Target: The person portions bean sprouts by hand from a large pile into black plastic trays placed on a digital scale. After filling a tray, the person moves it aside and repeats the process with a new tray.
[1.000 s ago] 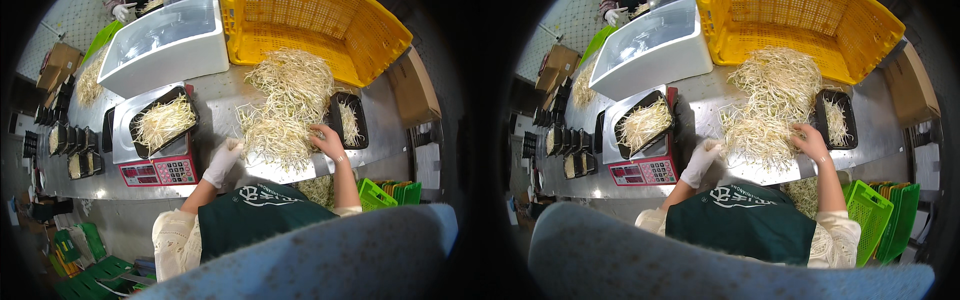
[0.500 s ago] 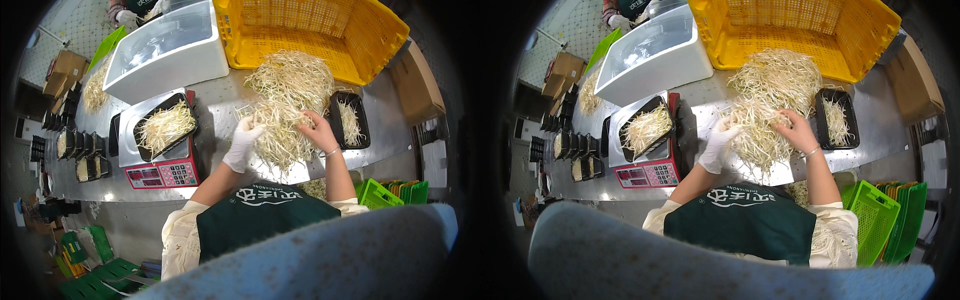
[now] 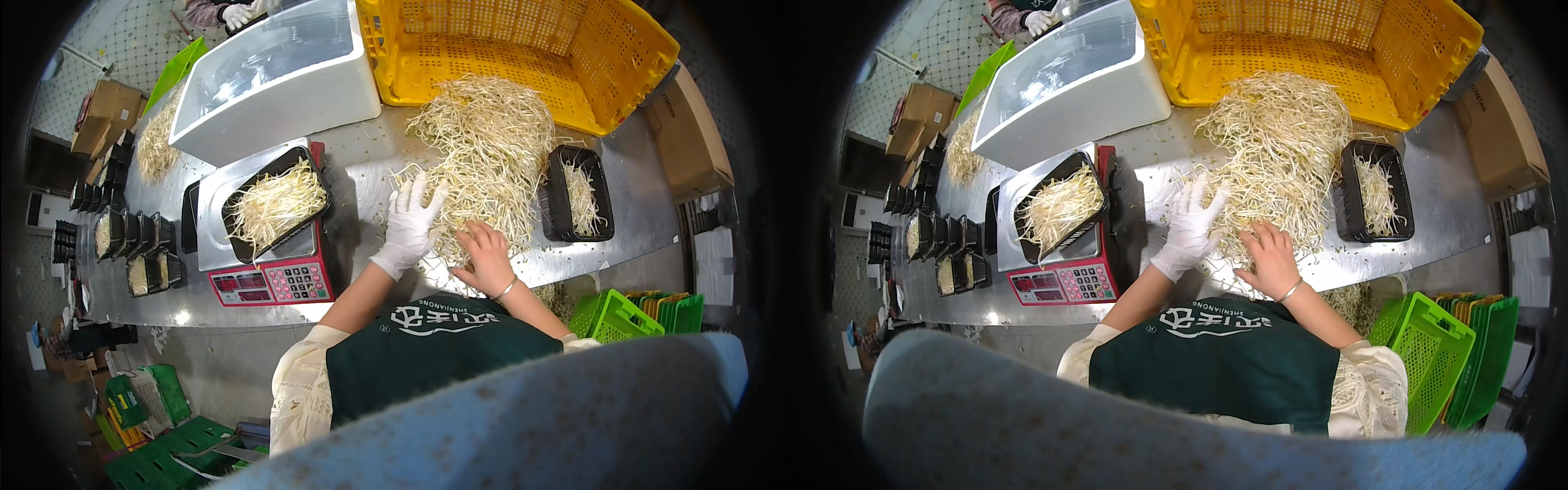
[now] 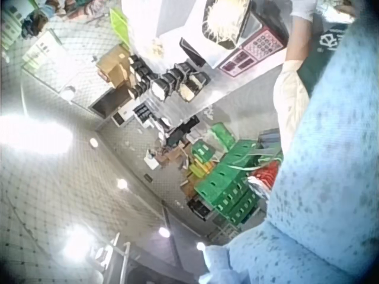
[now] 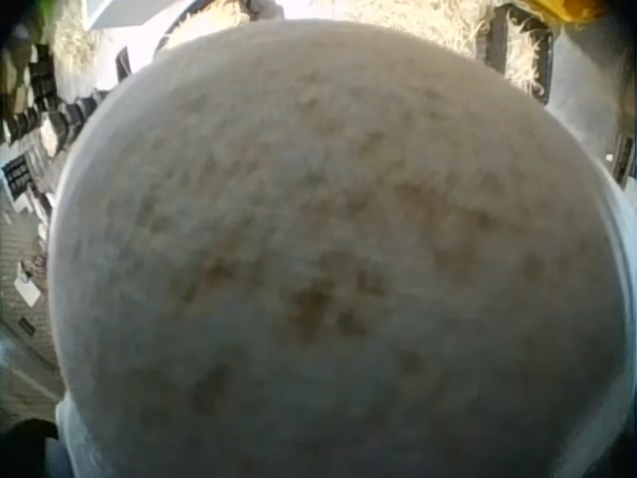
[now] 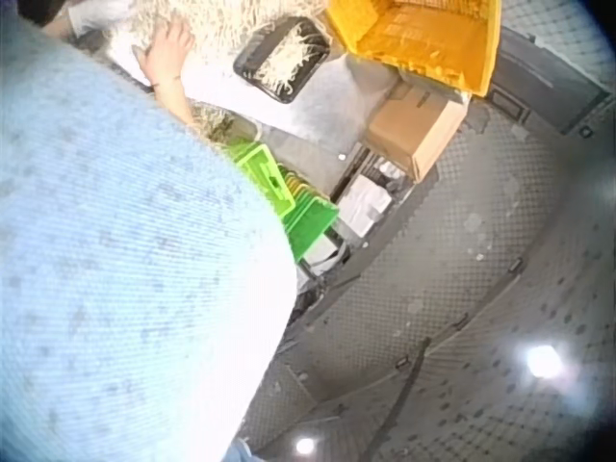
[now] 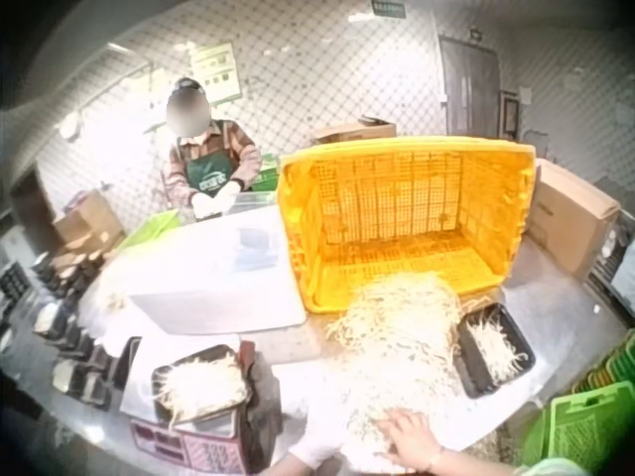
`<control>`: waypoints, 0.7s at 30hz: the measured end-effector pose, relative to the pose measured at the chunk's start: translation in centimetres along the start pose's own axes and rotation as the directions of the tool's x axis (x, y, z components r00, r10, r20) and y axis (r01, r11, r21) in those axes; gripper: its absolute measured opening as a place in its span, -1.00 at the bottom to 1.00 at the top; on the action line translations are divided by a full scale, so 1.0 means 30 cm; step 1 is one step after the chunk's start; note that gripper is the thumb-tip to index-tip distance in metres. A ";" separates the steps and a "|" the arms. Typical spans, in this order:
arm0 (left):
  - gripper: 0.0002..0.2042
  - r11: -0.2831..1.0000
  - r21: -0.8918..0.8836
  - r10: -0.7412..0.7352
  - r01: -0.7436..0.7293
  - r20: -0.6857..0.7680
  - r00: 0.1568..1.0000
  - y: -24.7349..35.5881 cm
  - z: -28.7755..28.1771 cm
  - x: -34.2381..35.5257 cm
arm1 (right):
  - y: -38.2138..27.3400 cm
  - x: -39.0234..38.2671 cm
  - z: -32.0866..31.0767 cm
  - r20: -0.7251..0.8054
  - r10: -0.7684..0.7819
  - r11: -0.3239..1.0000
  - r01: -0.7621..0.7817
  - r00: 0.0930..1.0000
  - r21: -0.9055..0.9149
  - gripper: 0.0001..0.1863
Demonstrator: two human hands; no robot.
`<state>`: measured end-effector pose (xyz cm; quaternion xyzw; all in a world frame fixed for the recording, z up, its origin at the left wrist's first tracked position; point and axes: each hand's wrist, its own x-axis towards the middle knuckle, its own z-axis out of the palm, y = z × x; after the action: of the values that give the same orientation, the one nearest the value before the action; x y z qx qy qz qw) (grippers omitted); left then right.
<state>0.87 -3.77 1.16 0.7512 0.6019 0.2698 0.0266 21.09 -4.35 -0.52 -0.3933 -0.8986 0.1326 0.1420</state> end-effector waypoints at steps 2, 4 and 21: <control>-0.56 0.993 0.119 0.011 -0.020 0.074 0.997 -0.006 0.017 0.011 | 0.027 0.010 0.005 -0.016 0.062 0.998 -0.062 0.998 0.017 -0.26; -0.69 0.999 -0.003 0.040 -0.040 0.053 0.998 -0.088 0.053 -0.020 | 0.059 0.036 -0.006 0.018 0.111 0.993 -0.112 0.994 0.044 -0.37; -0.33 0.994 -0.036 0.108 -0.105 0.083 0.991 -0.076 0.021 0.015 | 0.095 0.172 -0.031 0.213 0.196 0.979 -0.202 0.957 0.005 -0.23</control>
<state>-0.83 -2.57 -0.04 0.7925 0.5549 0.2481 0.0496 19.97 1.48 0.14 -0.4636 -0.8626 0.1990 0.0367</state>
